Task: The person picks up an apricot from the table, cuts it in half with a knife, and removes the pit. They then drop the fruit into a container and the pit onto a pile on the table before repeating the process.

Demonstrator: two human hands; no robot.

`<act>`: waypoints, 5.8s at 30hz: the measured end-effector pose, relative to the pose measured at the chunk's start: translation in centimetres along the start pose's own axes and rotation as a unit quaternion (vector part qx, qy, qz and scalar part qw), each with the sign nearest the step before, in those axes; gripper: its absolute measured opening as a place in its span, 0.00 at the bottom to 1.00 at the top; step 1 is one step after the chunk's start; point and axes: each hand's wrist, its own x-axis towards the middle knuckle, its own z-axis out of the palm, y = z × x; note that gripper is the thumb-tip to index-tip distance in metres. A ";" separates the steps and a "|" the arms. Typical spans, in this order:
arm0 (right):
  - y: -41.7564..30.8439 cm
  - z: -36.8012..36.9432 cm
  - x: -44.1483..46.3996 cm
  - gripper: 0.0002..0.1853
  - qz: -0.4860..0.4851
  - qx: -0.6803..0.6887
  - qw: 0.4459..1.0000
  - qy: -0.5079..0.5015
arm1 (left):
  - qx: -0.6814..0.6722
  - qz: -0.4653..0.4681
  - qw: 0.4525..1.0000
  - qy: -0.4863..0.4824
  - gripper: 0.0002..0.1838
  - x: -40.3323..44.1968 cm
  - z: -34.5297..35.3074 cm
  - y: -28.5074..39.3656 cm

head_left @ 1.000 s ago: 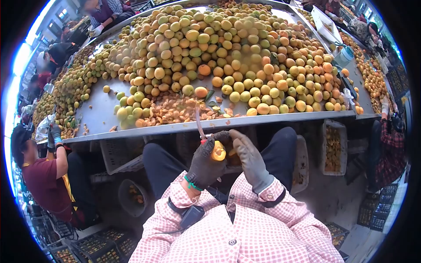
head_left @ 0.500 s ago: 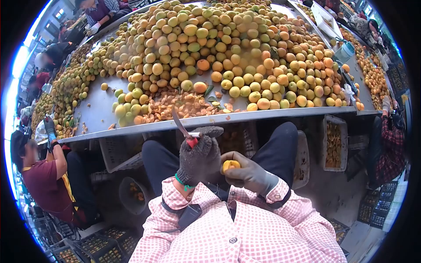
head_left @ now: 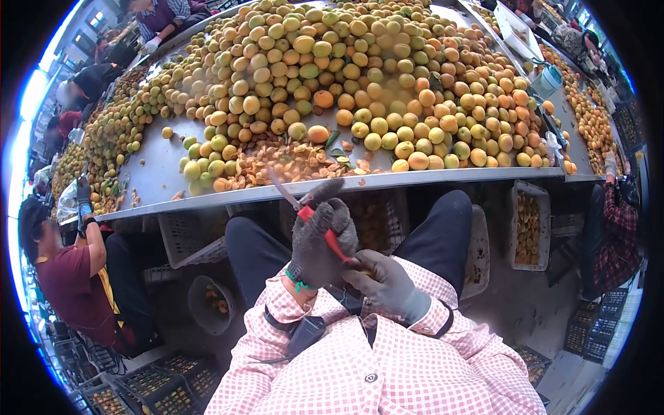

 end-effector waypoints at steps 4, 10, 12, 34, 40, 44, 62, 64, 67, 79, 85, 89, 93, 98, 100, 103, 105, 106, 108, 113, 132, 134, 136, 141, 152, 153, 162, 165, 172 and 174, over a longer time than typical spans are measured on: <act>-1.1 -0.3 -0.7 0.13 0.175 0.244 0.954 0.002 | 0.098 -0.053 0.993 -0.036 0.27 -0.1 -0.2 0.8; -0.1 -0.5 0.0 0.11 0.057 0.124 0.989 0.057 | 0.091 0.014 0.996 0.023 0.26 0.1 1.1 -0.7; 0.0 -0.7 -0.2 0.11 0.042 0.064 0.996 0.038 | 0.094 0.007 0.995 0.007 0.25 0.2 0.4 0.1; 1.6 -0.1 -0.4 0.15 -0.158 -0.103 0.980 0.057 | 0.206 -0.016 0.978 -0.030 0.12 -1.6 0.9 -1.3; -0.2 -1.6 0.1 0.16 -0.072 -0.079 0.994 0.003 | -0.033 -0.054 0.998 -0.022 0.14 -0.3 -1.4 0.1; -0.8 -2.6 1.2 0.20 -0.018 0.097 0.995 -0.019 | -0.088 0.002 0.995 -0.049 0.16 -0.2 -2.4 2.4; -3.0 -0.3 16.7 0.11 0.094 0.002 0.996 0.000 | -0.103 -0.020 0.991 0.088 0.13 -3.1 -10.1 3.4; -1.2 -0.7 14.3 0.14 0.157 0.019 0.987 -0.021 | -0.119 -0.028 0.988 0.091 0.13 -2.9 -11.0 3.4; 4.5 -3.6 12.2 0.14 0.069 -0.275 0.954 0.100 | -0.145 -0.049 0.984 0.088 0.13 -2.5 -11.5 3.1; -8.4 -4.4 22.3 0.12 -0.248 -0.665 0.672 0.212 | 0.108 -0.139 0.974 0.145 0.06 -1.1 -10.5 1.0; -7.4 -7.2 24.6 0.09 -0.151 -0.576 0.775 0.213 | 0.182 -0.161 0.955 0.172 0.06 -1.2 -9.7 1.6; -8.2 -7.5 21.2 0.15 -0.200 -0.611 0.742 0.191 | 0.201 -0.129 0.954 0.179 0.06 -0.7 -9.2 1.9; -6.8 -7.6 22.7 0.24 -0.172 -0.630 0.740 0.162 | 0.181 -0.130 0.958 0.179 0.06 -0.8 -9.6 0.6; -7.1 -7.5 25.2 0.21 -0.059 -0.690 0.710 0.125 | 0.172 -0.134 0.960 0.173 0.05 -2.2 -9.8 0.1; -7.1 -7.1 24.9 0.21 -0.052 -0.682 0.714 0.151 | 0.171 -0.146 0.955 0.196 0.05 -2.4 -9.6 0.1; -6.7 -8.5 23.6 0.21 -0.244 -0.527 0.780 0.233 | 0.197 -0.112 0.958 0.177 0.05 -2.9 -9.0 0.8; -7.8 -9.6 20.7 0.21 -0.056 -0.040 0.997 0.041 | 0.205 -0.098 0.957 0.181 0.05 -2.9 -8.7 1.2; -8.7 -9.2 17.7 0.21 -0.041 0.151 0.987 -0.040 | 0.214 -0.078 0.956 0.185 0.05 -2.7 -8.5 1.4; -9.5 -6.3 11.8 0.22 -0.063 0.251 0.964 -0.060 | 0.262 -0.074 0.946 0.177 0.05 -2.0 -8.0 1.6; -5.1 -4.3 6.2 0.26 -0.034 0.143 0.988 -0.050 | 0.655 0.094 0.745 0.087 0.10 -0.9 -6.3 -0.1; -2.0 -4.2 -1.3 0.19 -0.126 0.155 0.974 0.105 | 0.747 -0.081 0.645 -0.140 0.18 -2.1 2.6 -0.1; -2.4 -4.2 -1.5 0.19 -0.123 0.324 0.935 0.078 | 0.678 -0.177 0.703 -0.120 0.18 -2.0 2.2 0.2; -1.5 -5.5 -1.6 0.20 -0.194 0.295 0.935 0.015 | 0.575 -0.184 0.787 -0.125 0.19 -2.1 1.4 0.4; -2.4 -4.4 -2.1 0.25 -0.250 0.231 0.940 0.022 | 0.705 -0.022 0.701 -0.105 0.16 -2.7 1.5 -0.8; -2.1 -1.5 -2.5 0.26 -0.243 0.146 0.953 0.103 | 0.800 0.116 0.584 -0.080 0.15 -2.8 2.8 -0.6; -2.3 -1.2 -2.8 0.27 -0.214 0.177 0.953 0.120 | 0.800 0.116 0.583 -0.078 0.15 -2.8 2.8 -0.5; -0.8 -0.1 -1.4 0.17 -0.227 0.096 0.932 0.265 | 0.856 0.107 0.497 -0.094 0.14 -1.8 0.9 -2.7; -0.4 -1.0 -0.9 0.17 -0.162 0.056 0.939 0.297 | 0.851 0.082 0.509 -0.103 0.17 -1.7 0.0 -3.2; -2.0 -5.3 -2.3 0.18 -0.134 0.016 0.983 0.128 | 0.573 -0.111 0.799 -0.146 0.24 -1.3 0.7 -1.6; -2.4 -5.6 -2.7 0.21 -0.153 0.003 0.983 0.099 | 0.491 -0.212 0.833 -0.142 0.25 -0.4 1.3 -0.5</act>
